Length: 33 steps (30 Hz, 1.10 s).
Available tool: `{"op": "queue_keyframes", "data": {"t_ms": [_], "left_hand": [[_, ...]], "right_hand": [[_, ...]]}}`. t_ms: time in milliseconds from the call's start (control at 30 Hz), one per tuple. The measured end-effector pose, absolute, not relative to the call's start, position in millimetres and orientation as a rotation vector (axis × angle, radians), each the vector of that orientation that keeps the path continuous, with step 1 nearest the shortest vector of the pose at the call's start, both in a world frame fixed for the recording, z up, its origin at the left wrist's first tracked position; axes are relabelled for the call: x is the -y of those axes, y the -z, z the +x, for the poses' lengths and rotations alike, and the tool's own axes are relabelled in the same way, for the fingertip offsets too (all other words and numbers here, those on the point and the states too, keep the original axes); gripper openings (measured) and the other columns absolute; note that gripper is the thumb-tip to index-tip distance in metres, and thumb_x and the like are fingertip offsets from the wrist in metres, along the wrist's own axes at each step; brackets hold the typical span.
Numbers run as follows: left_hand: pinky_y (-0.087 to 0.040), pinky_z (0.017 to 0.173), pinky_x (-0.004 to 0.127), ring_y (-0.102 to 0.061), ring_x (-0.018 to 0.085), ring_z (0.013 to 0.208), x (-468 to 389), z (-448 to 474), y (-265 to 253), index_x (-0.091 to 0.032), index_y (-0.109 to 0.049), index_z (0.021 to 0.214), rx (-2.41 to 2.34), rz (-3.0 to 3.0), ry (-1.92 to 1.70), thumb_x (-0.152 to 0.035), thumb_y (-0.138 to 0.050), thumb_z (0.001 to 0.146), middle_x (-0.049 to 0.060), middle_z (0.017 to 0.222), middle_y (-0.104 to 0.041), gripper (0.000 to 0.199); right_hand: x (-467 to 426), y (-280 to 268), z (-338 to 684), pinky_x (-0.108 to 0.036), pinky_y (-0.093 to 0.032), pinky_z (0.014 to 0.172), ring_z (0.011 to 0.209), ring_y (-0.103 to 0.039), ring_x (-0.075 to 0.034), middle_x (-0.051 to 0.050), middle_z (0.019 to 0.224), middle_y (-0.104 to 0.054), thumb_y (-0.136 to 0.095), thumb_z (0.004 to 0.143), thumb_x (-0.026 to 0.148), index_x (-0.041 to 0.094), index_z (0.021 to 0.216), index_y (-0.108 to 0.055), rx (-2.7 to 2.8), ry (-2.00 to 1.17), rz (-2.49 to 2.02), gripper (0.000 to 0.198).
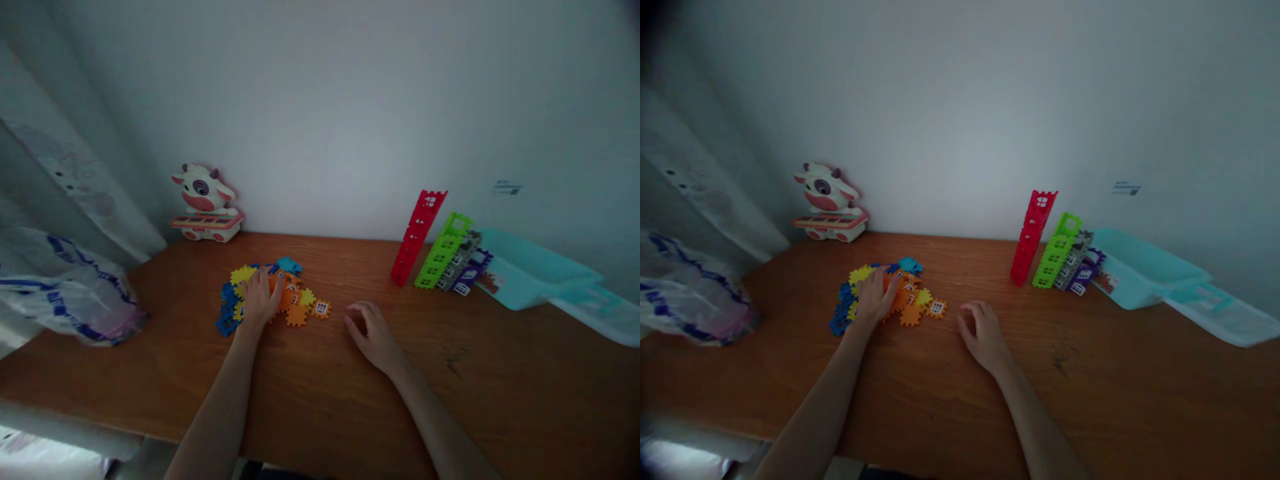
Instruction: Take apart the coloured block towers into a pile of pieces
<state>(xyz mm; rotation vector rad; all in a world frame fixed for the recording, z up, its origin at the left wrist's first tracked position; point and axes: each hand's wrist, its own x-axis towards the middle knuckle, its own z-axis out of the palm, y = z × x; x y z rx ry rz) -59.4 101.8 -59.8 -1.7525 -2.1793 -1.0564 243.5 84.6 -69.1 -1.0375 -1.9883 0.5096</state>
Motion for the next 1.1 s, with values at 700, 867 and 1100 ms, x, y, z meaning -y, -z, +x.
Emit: {"op": "queue_keyframes", "data": {"t_ms": [700,867,1100], "left_hand": [[-0.05,0.102,0.046,-0.062,0.024,0.111,-91,29,77,-0.021,-0.065,0.112,1.275,-2.838,0.856,-0.014,-0.042,0.096,0.009,0.119,-0.067,0.029],[-0.04,0.11,0.055,-0.06,0.026,0.112,-92,28,77,-0.021,-0.064,0.114,1.273,-2.801,0.777,0.005,-0.042,0.078,0.009,0.118,-0.067,0.05],[-0.045,0.107,0.048,-0.059,0.024,0.111,-81,34,62,-0.023,-0.062,0.111,1.232,-2.862,0.929,-0.006,-0.046,0.09,0.007,0.118,-0.065,0.031]], "right_hand": [[-170,-51,327,-0.053,-0.044,0.098,0.122,-0.048,-0.035,-0.022,0.128,-0.05,-0.063,0.087,0.034,0.014,0.131,-0.053,1.543,0.529,-1.361,0.049],[-196,-101,334,-0.054,-0.045,0.09,0.116,-0.05,-0.04,-0.023,0.132,-0.05,-0.062,0.087,0.043,0.019,0.129,-0.06,1.646,0.66,-1.668,0.048],[-200,-110,320,-0.042,-0.047,0.082,0.102,-0.06,-0.034,-0.021,0.116,-0.063,-0.058,0.091,0.035,0.015,0.117,-0.06,1.862,0.571,-1.705,0.033]]}}
